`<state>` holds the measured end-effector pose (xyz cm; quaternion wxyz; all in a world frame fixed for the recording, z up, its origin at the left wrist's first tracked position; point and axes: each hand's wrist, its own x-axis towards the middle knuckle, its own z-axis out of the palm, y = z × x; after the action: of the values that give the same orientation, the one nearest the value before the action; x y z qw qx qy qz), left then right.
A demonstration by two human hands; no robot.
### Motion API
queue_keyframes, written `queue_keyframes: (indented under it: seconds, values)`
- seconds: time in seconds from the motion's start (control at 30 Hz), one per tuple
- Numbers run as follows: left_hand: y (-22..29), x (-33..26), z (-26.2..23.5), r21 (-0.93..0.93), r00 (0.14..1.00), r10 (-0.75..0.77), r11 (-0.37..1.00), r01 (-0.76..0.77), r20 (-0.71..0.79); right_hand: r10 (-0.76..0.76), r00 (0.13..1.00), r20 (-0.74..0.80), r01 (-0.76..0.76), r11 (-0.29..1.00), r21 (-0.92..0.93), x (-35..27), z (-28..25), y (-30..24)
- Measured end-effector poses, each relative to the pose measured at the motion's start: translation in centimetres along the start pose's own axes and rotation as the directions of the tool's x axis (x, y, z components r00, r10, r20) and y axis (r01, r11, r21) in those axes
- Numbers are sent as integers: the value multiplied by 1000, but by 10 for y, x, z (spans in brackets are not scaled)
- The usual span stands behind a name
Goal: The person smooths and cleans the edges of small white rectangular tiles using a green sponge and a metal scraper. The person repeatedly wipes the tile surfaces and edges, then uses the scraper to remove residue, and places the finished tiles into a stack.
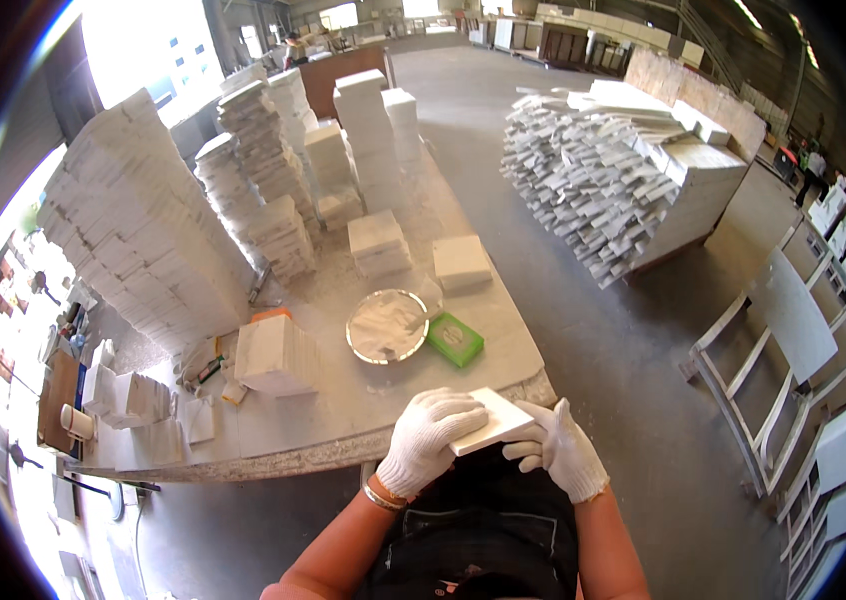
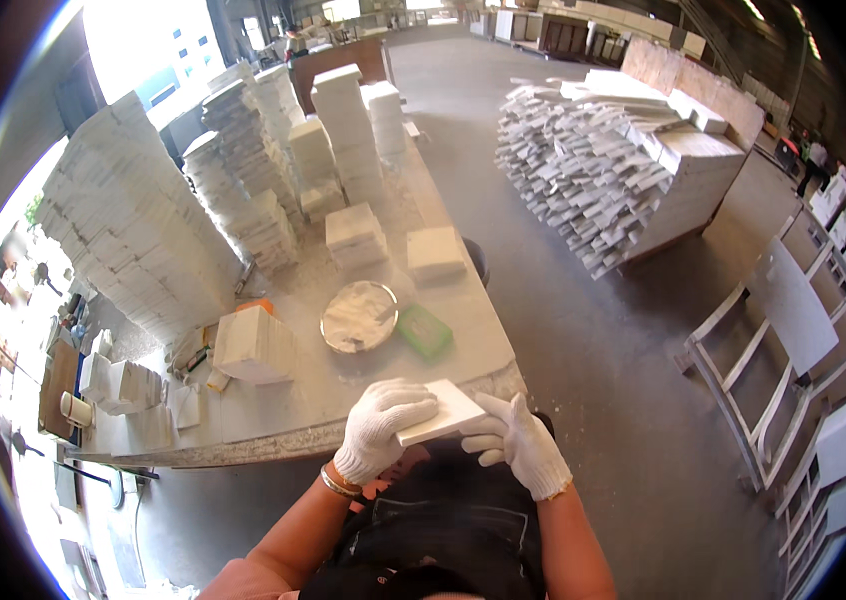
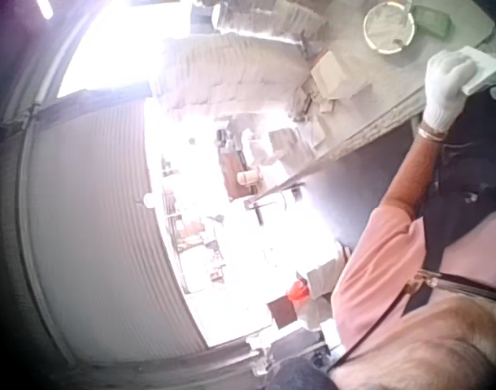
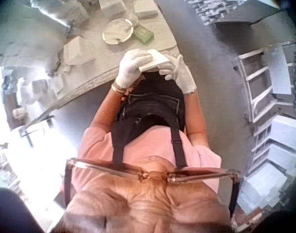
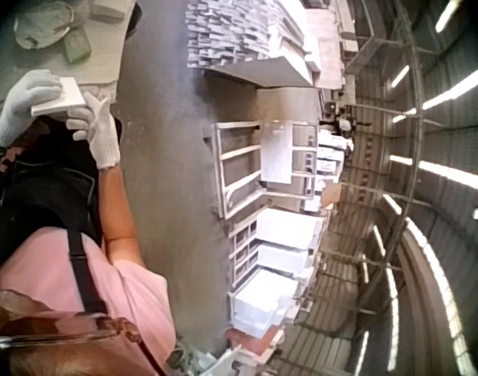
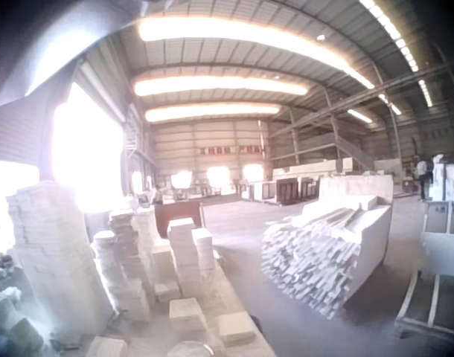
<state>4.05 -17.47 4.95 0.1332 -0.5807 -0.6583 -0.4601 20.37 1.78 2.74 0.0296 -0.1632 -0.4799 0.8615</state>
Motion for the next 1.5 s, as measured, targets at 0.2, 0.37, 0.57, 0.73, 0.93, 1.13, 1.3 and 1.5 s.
queue_keyframes:
  seconds: [0.2,0.37,0.57,0.73,0.93,1.13,1.3,1.5]
  values:
    - [27,6,5,224,986,134,963,-153,96,-100,994,49,91,983,158,-14,25,-8]
    - [31,-19,21,258,981,-137,951,168,-134,-108,994,-17,107,994,-25,-27,17,-20]
    - [44,-37,18,-804,545,-666,-144,576,510,-135,989,-61,128,986,-107,-32,9,-16]
    - [49,-49,33,-786,444,-706,-262,560,551,-107,992,-61,102,992,-70,-36,26,-4]
    - [56,-54,36,-796,398,-748,-281,536,531,-253,962,-102,221,942,-251,-46,21,20]
    - [54,-62,46,-806,399,-746,-304,508,533,-547,837,12,315,464,-828,-44,23,37]
    - [55,-62,39,-768,362,-733,-332,547,575,-421,874,-243,207,774,-598,-53,11,31]
    - [54,-69,44,-769,345,-743,-345,538,574,-311,856,-414,79,869,-489,-63,-5,18]
